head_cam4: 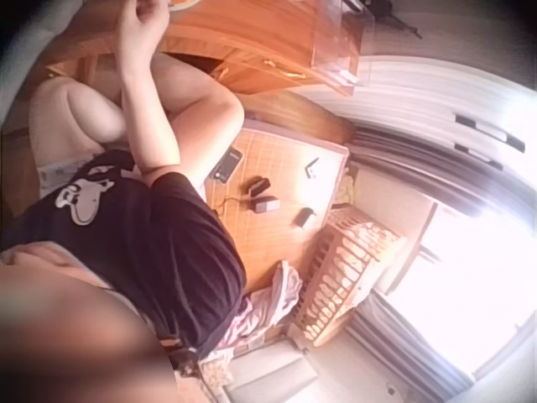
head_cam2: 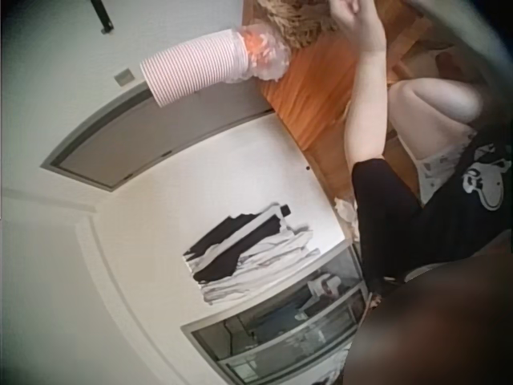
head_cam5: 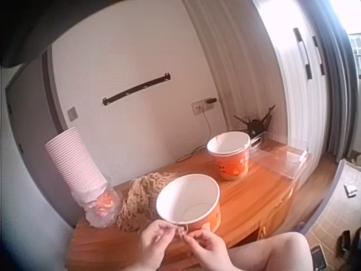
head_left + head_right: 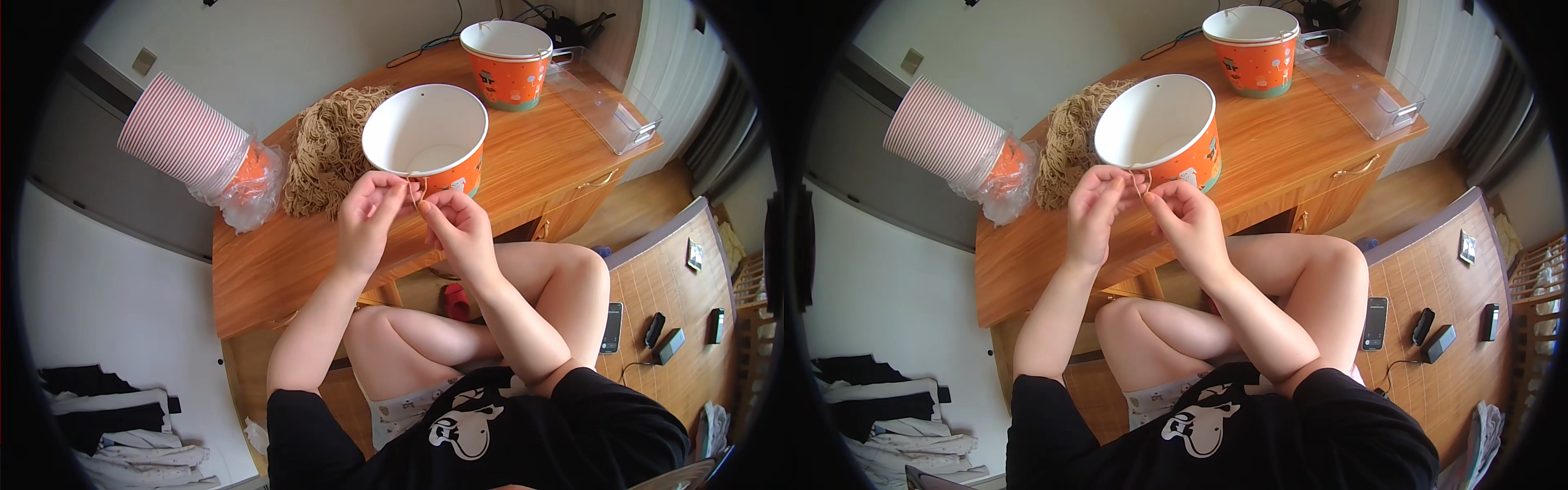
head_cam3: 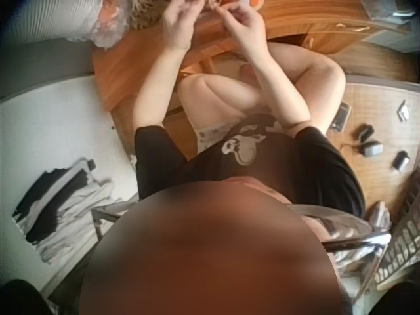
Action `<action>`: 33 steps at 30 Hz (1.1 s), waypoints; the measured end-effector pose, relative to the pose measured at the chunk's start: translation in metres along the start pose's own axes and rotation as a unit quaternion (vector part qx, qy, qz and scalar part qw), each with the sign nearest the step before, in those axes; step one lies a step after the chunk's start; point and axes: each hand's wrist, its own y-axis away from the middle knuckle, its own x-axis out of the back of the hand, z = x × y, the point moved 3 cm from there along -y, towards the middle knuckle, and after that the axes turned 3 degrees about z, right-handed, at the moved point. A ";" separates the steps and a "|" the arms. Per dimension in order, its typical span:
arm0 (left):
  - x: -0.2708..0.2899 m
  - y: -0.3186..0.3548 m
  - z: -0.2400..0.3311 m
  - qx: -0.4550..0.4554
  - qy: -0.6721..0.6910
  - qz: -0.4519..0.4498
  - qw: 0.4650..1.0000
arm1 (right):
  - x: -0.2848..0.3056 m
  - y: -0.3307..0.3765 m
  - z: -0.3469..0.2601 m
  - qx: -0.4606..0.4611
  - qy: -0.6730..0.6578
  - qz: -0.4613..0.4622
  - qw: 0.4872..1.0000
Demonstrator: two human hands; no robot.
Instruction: Attaching thin strings or tags through pre-made holes in the rims of paper bowls.
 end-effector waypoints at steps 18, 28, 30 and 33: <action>-0.004 -0.001 0.001 0.038 -0.040 0.051 0.997 | -0.005 -0.008 -0.002 -0.003 -0.031 0.014 0.999; 0.002 -0.004 0.003 -0.009 -0.104 0.042 0.994 | -0.003 -0.003 -0.005 0.089 0.079 0.111 0.987; 0.000 -0.003 0.007 0.009 -0.113 0.042 0.993 | -0.001 0.001 -0.010 0.199 0.248 0.142 0.938; 0.000 -0.004 0.006 0.071 -0.116 0.044 0.990 | -0.004 0.002 -0.015 0.345 0.422 0.181 0.818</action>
